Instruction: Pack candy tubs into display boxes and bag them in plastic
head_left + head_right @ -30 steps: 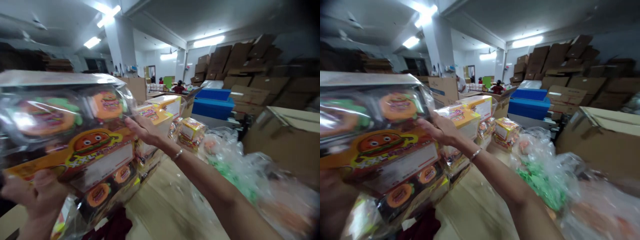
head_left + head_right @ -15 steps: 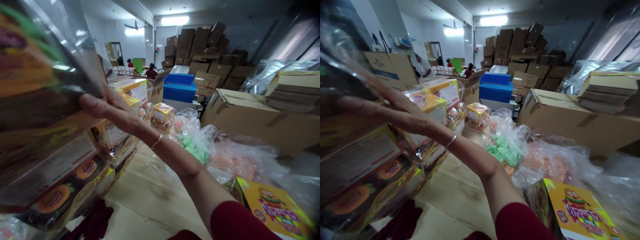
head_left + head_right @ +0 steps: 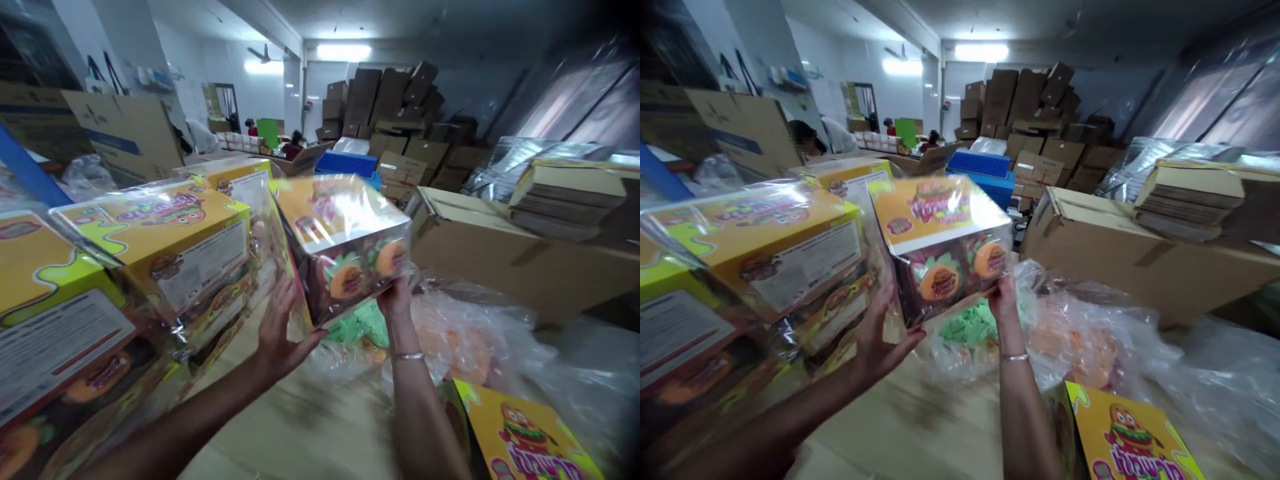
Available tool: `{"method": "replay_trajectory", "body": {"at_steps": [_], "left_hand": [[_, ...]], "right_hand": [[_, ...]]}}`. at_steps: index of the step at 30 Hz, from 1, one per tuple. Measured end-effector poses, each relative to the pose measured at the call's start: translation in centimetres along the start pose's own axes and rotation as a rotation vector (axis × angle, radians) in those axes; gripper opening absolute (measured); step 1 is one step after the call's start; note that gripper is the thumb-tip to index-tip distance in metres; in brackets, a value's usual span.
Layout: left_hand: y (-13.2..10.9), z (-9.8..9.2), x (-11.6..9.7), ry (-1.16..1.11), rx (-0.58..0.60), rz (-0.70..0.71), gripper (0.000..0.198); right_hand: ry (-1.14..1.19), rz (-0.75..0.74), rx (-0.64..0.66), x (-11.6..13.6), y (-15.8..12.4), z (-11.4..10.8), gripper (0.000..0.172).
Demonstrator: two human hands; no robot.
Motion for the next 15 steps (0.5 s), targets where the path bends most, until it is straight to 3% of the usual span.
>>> {"method": "replay_trajectory", "body": {"at_steps": [2, 5, 7, 9, 12, 15], "left_hand": [[-3.4, 3.8, 4.1, -0.086, 0.058, -0.218, 0.08], [-8.9, 8.7, 11.6, -0.155, 0.142, -0.499, 0.069], [-11.7, 11.2, 16.5, -0.1, 0.176, -0.564, 0.063], [-14.0, 13.9, 20.5, -0.032, 0.245, -0.544, 0.056], [-17.4, 19.5, 24.1, -0.023, 0.479, -0.447, 0.053], [-19.9, 23.0, 24.4, -0.044, 0.647, -0.412, 0.063]], "right_hand": [[0.049, 0.071, -0.035, -4.3, -0.4, -0.4, 0.042], [0.052, 0.272, 0.002, -12.5, 0.1, 0.8, 0.037], [0.007, 0.397, 0.009, -18.2, 0.5, 1.4, 0.041], [-0.059, 0.45, -0.014, -23.1, 0.8, 1.1, 0.043], [-0.18, 0.469, -0.039, -28.3, 0.5, -0.1, 0.041], [-0.364, 0.465, -0.033, -30.9, 0.0, -1.0, 0.041]]}}
Point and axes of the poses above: each hand's wrist, its own y-axis towards the middle knuckle, its own z-axis out of the palm, x = y × z, the point moved 8 cm from there along y, towards the middle knuckle, and after that the axes turned 4 degrees about x, right-handed, at the moved point
